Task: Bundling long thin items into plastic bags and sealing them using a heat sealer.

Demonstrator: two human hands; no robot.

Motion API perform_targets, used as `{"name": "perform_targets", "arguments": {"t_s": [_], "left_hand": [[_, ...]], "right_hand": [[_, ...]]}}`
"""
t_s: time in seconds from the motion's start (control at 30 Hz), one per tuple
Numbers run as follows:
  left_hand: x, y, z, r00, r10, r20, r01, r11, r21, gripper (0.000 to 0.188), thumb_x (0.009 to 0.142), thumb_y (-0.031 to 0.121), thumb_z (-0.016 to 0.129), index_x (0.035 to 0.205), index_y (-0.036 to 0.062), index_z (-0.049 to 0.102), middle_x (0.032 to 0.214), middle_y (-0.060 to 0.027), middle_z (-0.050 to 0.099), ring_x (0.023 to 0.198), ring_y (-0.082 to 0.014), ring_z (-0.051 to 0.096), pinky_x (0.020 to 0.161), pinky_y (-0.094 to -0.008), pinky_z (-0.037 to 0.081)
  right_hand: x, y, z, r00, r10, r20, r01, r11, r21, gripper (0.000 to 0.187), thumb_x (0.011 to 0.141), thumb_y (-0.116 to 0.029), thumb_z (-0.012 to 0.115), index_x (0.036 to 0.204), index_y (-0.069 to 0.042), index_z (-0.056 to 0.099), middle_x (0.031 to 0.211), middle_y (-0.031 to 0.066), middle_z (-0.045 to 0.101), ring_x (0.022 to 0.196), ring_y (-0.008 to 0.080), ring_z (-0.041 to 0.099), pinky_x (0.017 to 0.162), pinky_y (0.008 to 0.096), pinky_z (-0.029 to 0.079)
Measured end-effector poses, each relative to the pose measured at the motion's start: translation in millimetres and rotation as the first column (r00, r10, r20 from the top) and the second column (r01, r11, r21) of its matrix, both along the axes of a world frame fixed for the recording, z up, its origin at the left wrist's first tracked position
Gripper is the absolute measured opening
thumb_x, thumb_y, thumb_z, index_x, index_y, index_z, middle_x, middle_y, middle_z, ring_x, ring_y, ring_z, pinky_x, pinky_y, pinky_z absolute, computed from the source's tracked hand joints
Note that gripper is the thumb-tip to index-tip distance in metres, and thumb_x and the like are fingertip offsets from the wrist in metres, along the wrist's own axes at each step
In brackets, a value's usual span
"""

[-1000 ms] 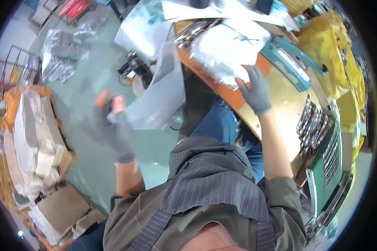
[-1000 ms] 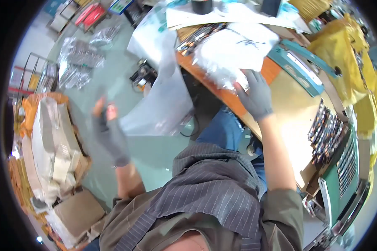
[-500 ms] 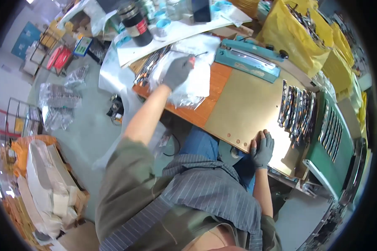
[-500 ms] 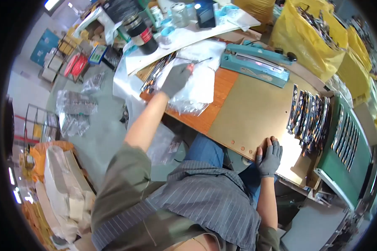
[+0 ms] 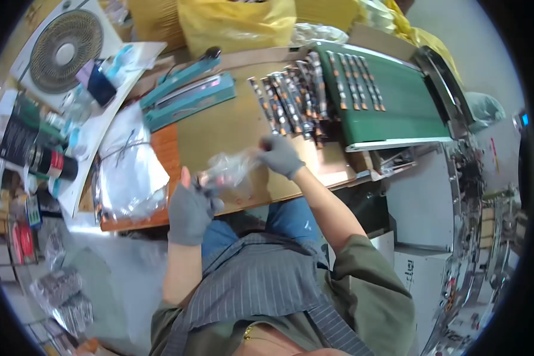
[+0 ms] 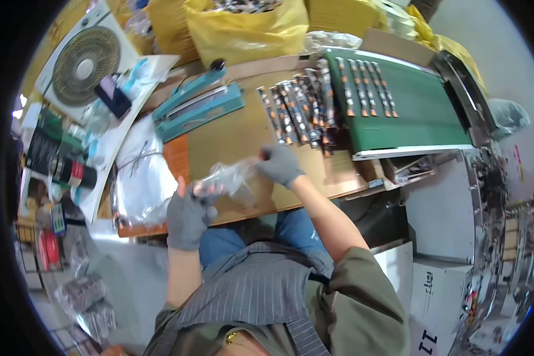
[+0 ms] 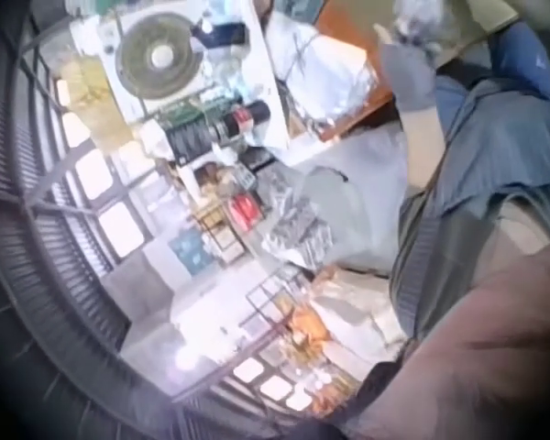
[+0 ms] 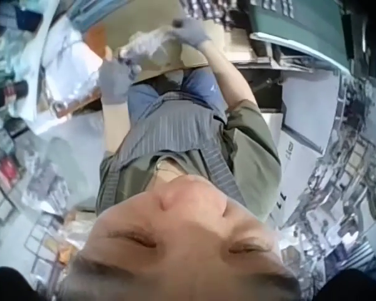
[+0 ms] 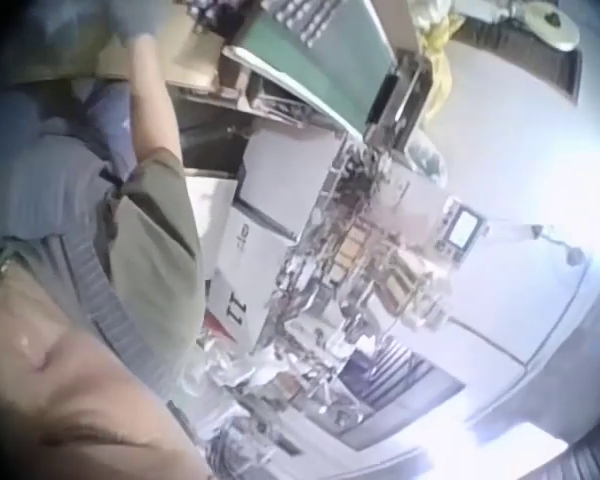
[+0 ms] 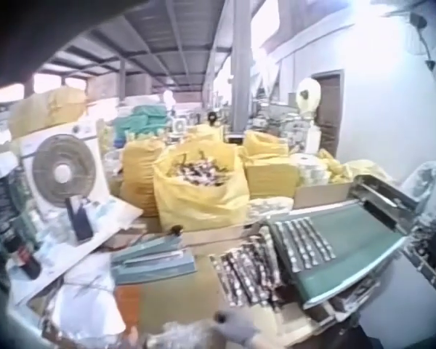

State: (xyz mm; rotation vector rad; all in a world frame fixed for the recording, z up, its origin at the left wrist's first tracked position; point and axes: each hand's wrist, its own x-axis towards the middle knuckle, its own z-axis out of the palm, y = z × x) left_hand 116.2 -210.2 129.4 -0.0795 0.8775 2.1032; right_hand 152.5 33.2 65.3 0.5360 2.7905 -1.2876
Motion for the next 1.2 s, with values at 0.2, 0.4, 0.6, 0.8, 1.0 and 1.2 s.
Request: {"name": "perform_targets", "arguments": {"t_s": [0.2,0.4,0.6,0.8,1.0,1.2], "left_hand": [[-11,12,36,0.992,0.075,-0.097,-0.064,0.991,0.113,0.04,0.093,0.017,0.047,0.131,0.003,0.043,0.103,-0.0078,0.057,0.06,-0.0038,0.05,0.051,-0.0186,0.045],[-71,50,-22,0.566,-0.16,-0.808,-0.187,0.93,-0.315,0.035,0.093,0.014,0.045,0.125,0.0004,0.05,0.113,-0.0111,0.056,0.092,-0.0155,0.057,0.085,-0.0272,0.045],[-120,177,-133,0.663,-0.278,-0.695,-0.386,0.668,-0.636,0.059,0.089,0.042,0.054,0.123,-0.0057,0.046,0.119,-0.0205,0.055,0.113,-0.0281,0.051,0.096,-0.0346,0.038],[-130,257,-128,0.679,-0.314,-0.664,-0.343,0.664,-0.665,0.069,0.083,0.051,0.059,0.117,-0.0078,0.049,0.111,-0.0228,0.057,0.102,-0.0295,0.054,0.089,-0.0355,0.041],[-110,250,-102,0.832,-0.229,-0.506,-0.169,0.763,-0.624,0.061,0.073,0.05,0.07,0.097,-0.0057,0.061,0.088,-0.0167,0.066,0.083,-0.0245,0.062,0.076,-0.0352,0.046],[-104,215,-123,0.79,-0.315,-0.525,-0.275,0.584,-0.764,0.083,0.07,0.06,0.069,0.113,-0.0087,0.051,0.103,-0.0212,0.062,0.098,-0.0298,0.06,0.087,-0.0346,0.044]], "right_hand": [[-6,94,13,0.905,0.103,-0.413,-0.065,0.992,0.105,0.067,0.076,-0.041,0.071,0.126,-0.001,0.048,0.125,0.0212,0.052,0.118,0.0326,0.049,0.097,0.0374,0.039],[-2,328,9,0.829,-0.503,-0.246,0.554,0.799,0.235,0.064,0.082,-0.044,0.061,0.127,-0.001,0.046,0.126,0.0241,0.049,0.113,0.0356,0.05,0.091,0.0408,0.043],[-85,181,-8,0.946,-0.266,-0.186,0.324,0.779,0.537,0.099,0.081,-0.071,0.039,0.135,0.011,0.028,0.137,0.0338,0.031,0.131,0.0414,0.03,0.108,0.0408,0.025],[-85,186,-37,0.752,-0.659,-0.011,0.632,0.717,0.295,0.104,0.065,-0.076,0.056,0.124,0.009,0.042,0.115,0.0348,0.053,0.107,0.0449,0.054,0.09,0.0449,0.044],[-91,131,-63,0.954,-0.298,-0.033,0.275,0.913,-0.3,0.07,0.069,-0.054,0.067,0.105,0.005,0.059,0.099,0.0254,0.063,0.095,0.0342,0.062,0.083,0.0375,0.047],[-77,173,-43,0.687,-0.578,-0.44,0.72,0.62,0.311,0.076,0.075,-0.061,0.059,0.112,0.006,0.056,0.107,0.0297,0.06,0.101,0.038,0.059,0.087,0.0393,0.046]]}}
